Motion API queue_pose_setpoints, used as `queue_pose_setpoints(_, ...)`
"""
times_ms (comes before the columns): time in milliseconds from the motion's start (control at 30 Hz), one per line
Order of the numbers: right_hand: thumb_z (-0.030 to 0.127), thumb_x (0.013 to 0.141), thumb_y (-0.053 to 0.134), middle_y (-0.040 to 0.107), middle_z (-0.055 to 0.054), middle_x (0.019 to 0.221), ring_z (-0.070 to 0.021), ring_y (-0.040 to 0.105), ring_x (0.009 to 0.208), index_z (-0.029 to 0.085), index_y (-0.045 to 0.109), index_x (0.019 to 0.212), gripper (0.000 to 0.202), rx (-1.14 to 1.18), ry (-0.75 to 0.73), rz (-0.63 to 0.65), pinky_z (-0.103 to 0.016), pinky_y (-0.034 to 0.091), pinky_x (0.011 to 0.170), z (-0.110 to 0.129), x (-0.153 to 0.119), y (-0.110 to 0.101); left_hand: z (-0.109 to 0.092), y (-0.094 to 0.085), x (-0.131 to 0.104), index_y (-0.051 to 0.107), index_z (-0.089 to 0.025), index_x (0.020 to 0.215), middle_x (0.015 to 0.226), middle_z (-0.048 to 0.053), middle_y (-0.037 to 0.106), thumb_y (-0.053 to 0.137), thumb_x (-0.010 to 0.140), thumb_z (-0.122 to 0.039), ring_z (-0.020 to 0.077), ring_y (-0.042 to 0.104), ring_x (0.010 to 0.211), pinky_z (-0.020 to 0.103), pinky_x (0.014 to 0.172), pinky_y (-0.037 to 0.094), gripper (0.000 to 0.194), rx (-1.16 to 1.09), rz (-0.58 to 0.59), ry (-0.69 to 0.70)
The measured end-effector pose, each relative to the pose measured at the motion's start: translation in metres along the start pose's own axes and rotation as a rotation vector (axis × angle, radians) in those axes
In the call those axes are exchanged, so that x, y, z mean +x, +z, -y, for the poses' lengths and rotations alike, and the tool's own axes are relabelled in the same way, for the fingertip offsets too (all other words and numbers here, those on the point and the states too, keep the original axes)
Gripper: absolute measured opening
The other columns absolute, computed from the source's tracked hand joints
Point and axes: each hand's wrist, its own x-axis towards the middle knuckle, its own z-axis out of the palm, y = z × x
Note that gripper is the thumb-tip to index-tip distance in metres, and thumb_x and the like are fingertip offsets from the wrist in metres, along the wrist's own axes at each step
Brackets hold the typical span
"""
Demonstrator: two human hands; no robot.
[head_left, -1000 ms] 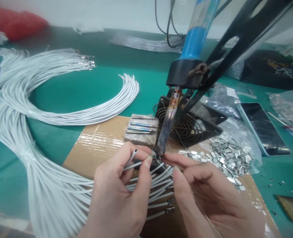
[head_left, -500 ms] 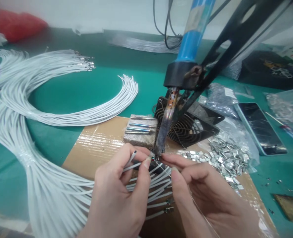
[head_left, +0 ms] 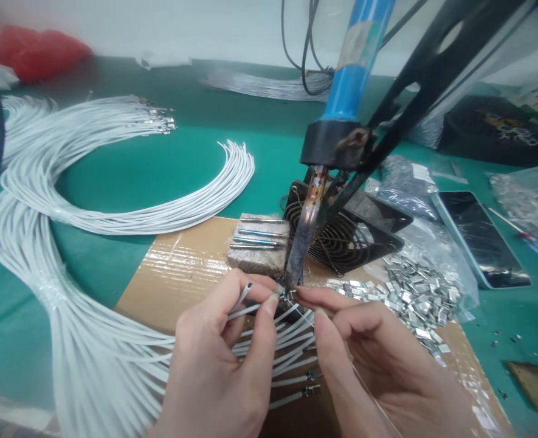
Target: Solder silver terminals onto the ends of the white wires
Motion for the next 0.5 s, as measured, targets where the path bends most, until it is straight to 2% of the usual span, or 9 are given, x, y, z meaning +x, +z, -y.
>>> queue_pose_setpoints(133, 0.030, 0.088, 0.075, 0.080, -0.011, 0.106, -0.0234, 0.080, 0.085, 0.021, 0.062, 0.069, 0.025, 0.027, 0.069, 0.017, -0.026, 0.064, 0.071, 0.0012, 0.0007, -0.0003, 0.0006, -0.0016, 0.0010, 0.065, -0.022, 0.079, 0.091, -0.003, 0.074, 0.062, 0.090, -0.015, 0.0069, 0.073, 0.070, 0.009, 0.068, 0.059, 0.013, -0.002, 0.044, 0.001)
queue_pose_setpoints(367, 0.035, 0.090, 0.072, 0.080, -0.009, 0.106, -0.0233, 0.080, 0.085, 0.022, 0.063, 0.068, 0.027, -0.009, 0.097, 0.020, -0.027, 0.064, 0.070, 0.0017, 0.0006, -0.0005, -0.0007, -0.0012, -0.0007, 0.064, -0.022, 0.076, 0.085, -0.005, 0.071, 0.060, 0.090, -0.016, 0.0054, 0.069, 0.064, 0.008, 0.064, 0.057, 0.016, 0.010, -0.006, -0.004)
queue_pose_setpoints(500, 0.036, 0.089, 0.073, 0.080, -0.010, 0.106, -0.0245, 0.080, 0.083, 0.022, 0.063, 0.068, 0.027, 0.006, 0.131, 0.010, -0.028, 0.065, 0.067, 0.0036, 0.0004, 0.0002, -0.0001, -0.0036, 0.0017, 0.065, -0.022, 0.075, 0.083, -0.003, 0.073, 0.061, 0.089, -0.015, 0.0075, 0.070, 0.064, 0.010, 0.061, 0.058, 0.016, 0.055, 0.042, 0.019)
